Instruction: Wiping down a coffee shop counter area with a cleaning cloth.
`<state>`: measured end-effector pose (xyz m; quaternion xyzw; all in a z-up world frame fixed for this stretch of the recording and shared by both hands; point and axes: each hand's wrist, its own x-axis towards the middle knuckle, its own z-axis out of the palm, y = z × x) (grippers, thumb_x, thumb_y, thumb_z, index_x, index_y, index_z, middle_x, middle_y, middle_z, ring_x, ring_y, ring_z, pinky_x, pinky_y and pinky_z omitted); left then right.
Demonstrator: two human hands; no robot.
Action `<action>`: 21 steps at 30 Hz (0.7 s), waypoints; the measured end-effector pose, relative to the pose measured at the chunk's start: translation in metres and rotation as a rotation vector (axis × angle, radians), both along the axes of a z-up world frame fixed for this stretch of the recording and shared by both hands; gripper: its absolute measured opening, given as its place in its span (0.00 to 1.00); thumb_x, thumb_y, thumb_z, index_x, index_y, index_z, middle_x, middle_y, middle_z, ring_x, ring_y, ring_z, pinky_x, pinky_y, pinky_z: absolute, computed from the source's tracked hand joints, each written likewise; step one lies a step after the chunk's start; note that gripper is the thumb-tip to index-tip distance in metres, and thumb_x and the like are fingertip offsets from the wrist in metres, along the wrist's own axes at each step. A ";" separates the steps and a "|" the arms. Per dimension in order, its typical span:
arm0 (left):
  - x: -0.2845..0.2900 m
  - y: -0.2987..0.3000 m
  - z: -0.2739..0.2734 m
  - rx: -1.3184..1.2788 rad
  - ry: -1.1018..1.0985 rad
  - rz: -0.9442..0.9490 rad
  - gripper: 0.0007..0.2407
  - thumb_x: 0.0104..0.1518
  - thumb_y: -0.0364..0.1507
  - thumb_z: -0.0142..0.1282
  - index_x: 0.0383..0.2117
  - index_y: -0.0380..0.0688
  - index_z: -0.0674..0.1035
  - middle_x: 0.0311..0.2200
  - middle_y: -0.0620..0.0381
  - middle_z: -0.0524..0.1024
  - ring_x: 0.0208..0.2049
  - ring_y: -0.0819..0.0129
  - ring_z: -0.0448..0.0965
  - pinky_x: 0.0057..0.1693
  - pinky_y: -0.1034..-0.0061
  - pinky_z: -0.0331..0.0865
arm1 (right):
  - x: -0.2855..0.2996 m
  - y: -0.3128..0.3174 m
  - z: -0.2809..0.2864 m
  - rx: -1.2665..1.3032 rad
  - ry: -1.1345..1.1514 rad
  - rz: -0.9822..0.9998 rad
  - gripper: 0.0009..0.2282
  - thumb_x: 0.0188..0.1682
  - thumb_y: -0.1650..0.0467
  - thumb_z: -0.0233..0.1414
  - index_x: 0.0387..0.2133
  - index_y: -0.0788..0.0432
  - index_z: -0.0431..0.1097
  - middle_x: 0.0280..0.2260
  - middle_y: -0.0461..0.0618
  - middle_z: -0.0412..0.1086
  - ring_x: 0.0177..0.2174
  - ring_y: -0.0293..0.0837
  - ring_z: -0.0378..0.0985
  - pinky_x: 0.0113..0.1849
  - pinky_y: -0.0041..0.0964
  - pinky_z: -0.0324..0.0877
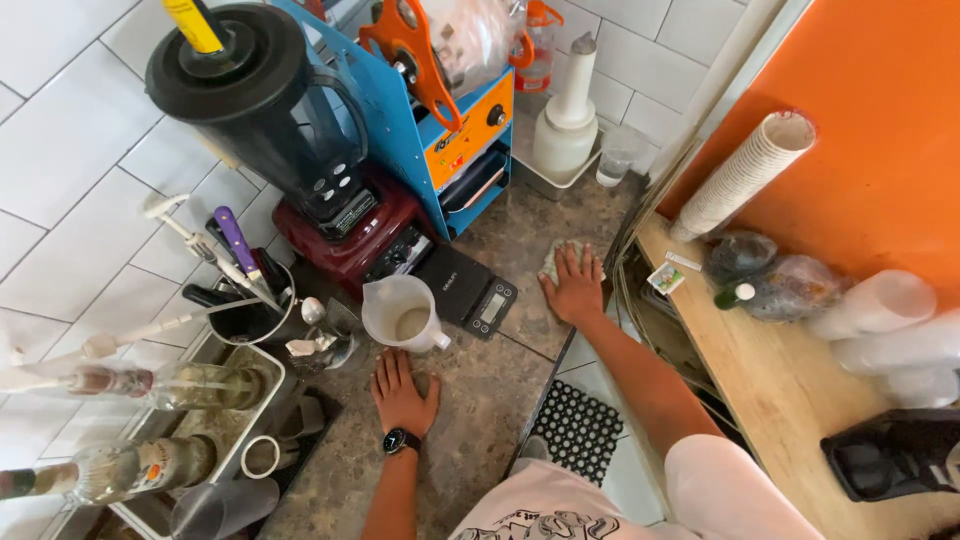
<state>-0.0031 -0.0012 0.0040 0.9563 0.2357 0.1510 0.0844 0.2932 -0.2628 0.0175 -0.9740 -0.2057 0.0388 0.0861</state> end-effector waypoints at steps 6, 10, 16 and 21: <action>0.001 -0.001 -0.002 -0.005 -0.035 -0.010 0.36 0.60 0.51 0.46 0.69 0.35 0.63 0.72 0.42 0.57 0.73 0.46 0.53 0.75 0.50 0.43 | -0.009 -0.009 0.013 -0.052 0.090 0.274 0.33 0.56 0.49 0.29 0.72 0.50 0.41 0.74 0.47 0.35 0.71 0.60 0.27 0.65 0.64 0.32; -0.001 -0.002 -0.002 0.016 -0.022 0.000 0.37 0.59 0.51 0.46 0.70 0.36 0.60 0.71 0.41 0.58 0.72 0.44 0.55 0.73 0.48 0.47 | 0.041 -0.008 -0.014 0.059 0.052 -0.082 0.34 0.56 0.49 0.28 0.73 0.53 0.40 0.74 0.51 0.34 0.71 0.58 0.29 0.65 0.62 0.28; 0.003 -0.003 0.007 -0.009 -0.045 0.015 0.37 0.57 0.50 0.48 0.69 0.36 0.62 0.71 0.42 0.59 0.73 0.47 0.55 0.74 0.51 0.46 | 0.022 0.012 -0.001 -0.071 0.026 0.244 0.34 0.56 0.50 0.31 0.73 0.51 0.36 0.73 0.48 0.37 0.70 0.59 0.30 0.65 0.63 0.31; 0.002 -0.002 -0.002 -0.016 -0.012 0.031 0.36 0.58 0.51 0.47 0.69 0.37 0.63 0.70 0.42 0.60 0.73 0.46 0.55 0.74 0.50 0.46 | 0.056 -0.004 0.011 0.149 0.081 0.138 0.34 0.53 0.53 0.39 0.72 0.51 0.44 0.71 0.55 0.47 0.69 0.62 0.40 0.65 0.65 0.35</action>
